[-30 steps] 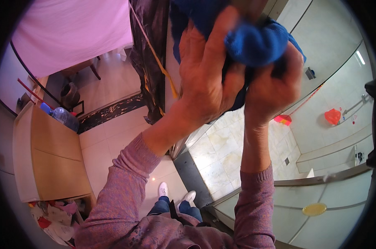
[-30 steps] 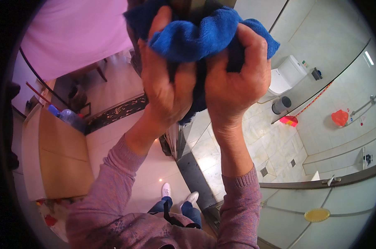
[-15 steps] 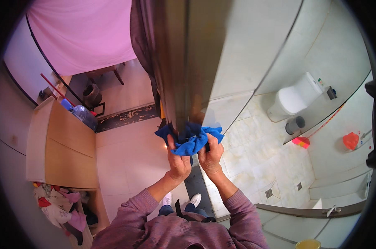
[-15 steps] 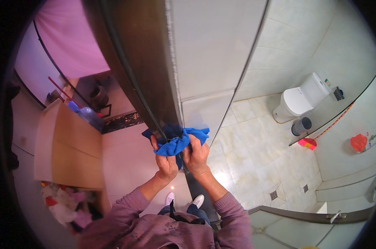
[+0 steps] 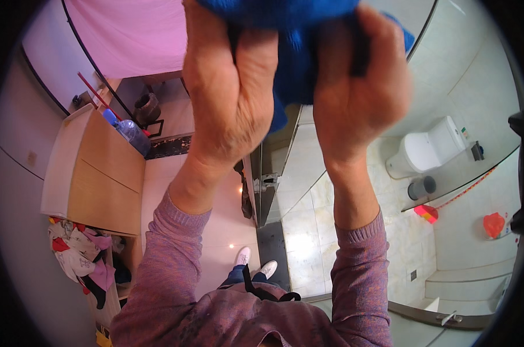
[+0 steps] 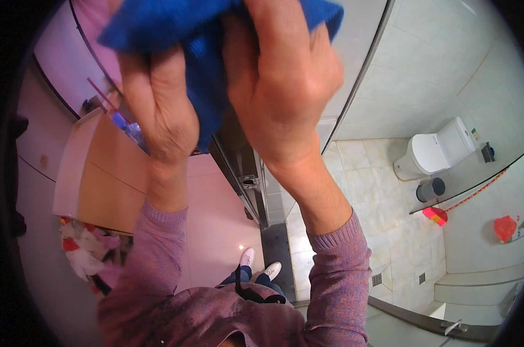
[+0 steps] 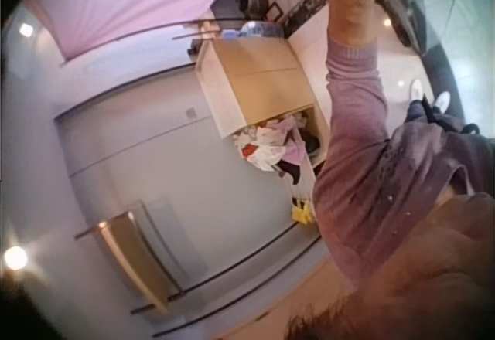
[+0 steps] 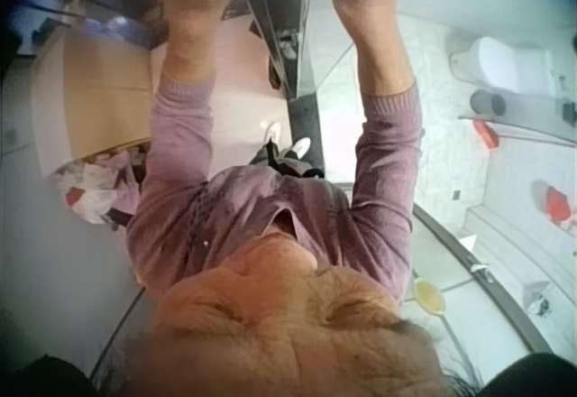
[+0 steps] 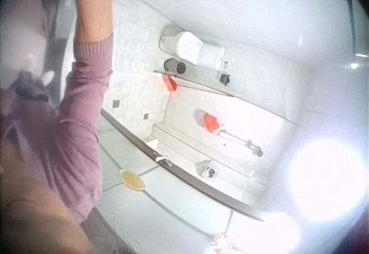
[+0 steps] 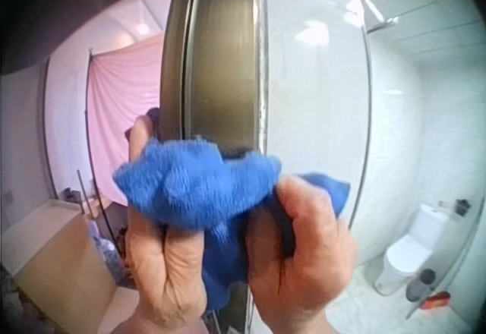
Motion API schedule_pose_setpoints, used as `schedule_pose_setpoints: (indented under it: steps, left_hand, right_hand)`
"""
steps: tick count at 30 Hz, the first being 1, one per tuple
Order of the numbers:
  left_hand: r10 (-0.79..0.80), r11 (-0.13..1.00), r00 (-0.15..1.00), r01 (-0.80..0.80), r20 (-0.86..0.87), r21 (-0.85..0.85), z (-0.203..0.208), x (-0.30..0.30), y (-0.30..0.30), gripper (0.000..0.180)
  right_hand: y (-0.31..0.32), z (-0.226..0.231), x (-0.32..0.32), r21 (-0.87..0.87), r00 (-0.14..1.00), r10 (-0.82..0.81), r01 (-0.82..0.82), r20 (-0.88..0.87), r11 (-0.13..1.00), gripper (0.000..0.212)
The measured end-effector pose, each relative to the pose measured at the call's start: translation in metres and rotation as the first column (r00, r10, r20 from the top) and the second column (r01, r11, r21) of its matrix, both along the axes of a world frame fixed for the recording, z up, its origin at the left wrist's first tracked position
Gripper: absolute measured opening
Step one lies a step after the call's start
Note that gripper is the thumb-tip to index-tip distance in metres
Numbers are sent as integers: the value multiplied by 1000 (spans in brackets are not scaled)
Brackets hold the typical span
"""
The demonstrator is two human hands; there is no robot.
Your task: The person wipes a wall, a wooden door, and a glass shower door with a blue cloth. They move from the wall to the door, then to the shower area, wiping each surface in sequence.
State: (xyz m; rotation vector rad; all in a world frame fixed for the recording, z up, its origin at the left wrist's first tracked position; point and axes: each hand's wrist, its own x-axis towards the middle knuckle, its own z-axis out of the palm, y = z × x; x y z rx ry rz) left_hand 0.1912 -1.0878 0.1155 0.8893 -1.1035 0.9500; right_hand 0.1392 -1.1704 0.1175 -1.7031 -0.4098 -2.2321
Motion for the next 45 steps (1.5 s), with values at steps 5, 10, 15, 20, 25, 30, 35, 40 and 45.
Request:
schedule_pose_setpoints:
  steps: [5,10,15,20,25,30,35,40,45]
  left_hand:
    - [183,934,983,-176,6,311,-77,-5,23,40]
    - [228,869,942,-83,-246,488,-194,-33,29,54]
    - [284,755,890,22,-356,656,-279,-72,55,57]
    - [142,780,727,336,-672,528,-285,-84,67,56]
    - [72,854,726,309,-684,418,-264,-62,49,58]
    - [72,864,776,265,-627,428,-284,-55,44,61]
    - [55,848,542,417,-838,326,-334,-64,45,62]
    - [-6,841,202,531,-979,104,-380,-66,45,63]
    - [30,823,108,561,-994,86,-378,-62,47,57]
  right_hand:
    - [6,-60,-24,48,953,-60,78,-297,996,18]
    - [11,-148,-48,119,825,-28,115,-565,986,20]
    - [25,-239,-77,265,669,58,211,-741,941,23]
    - [46,-282,-83,563,555,358,254,-750,786,13]
    - [37,-282,-79,431,588,174,329,-790,840,21]
    - [38,-299,-79,469,595,211,320,-776,823,23]
    - [36,-334,-80,456,507,246,346,-826,820,27]
    - [44,-371,-77,639,448,477,350,-756,685,21]
    - [49,-375,-74,677,432,525,388,-733,626,22]
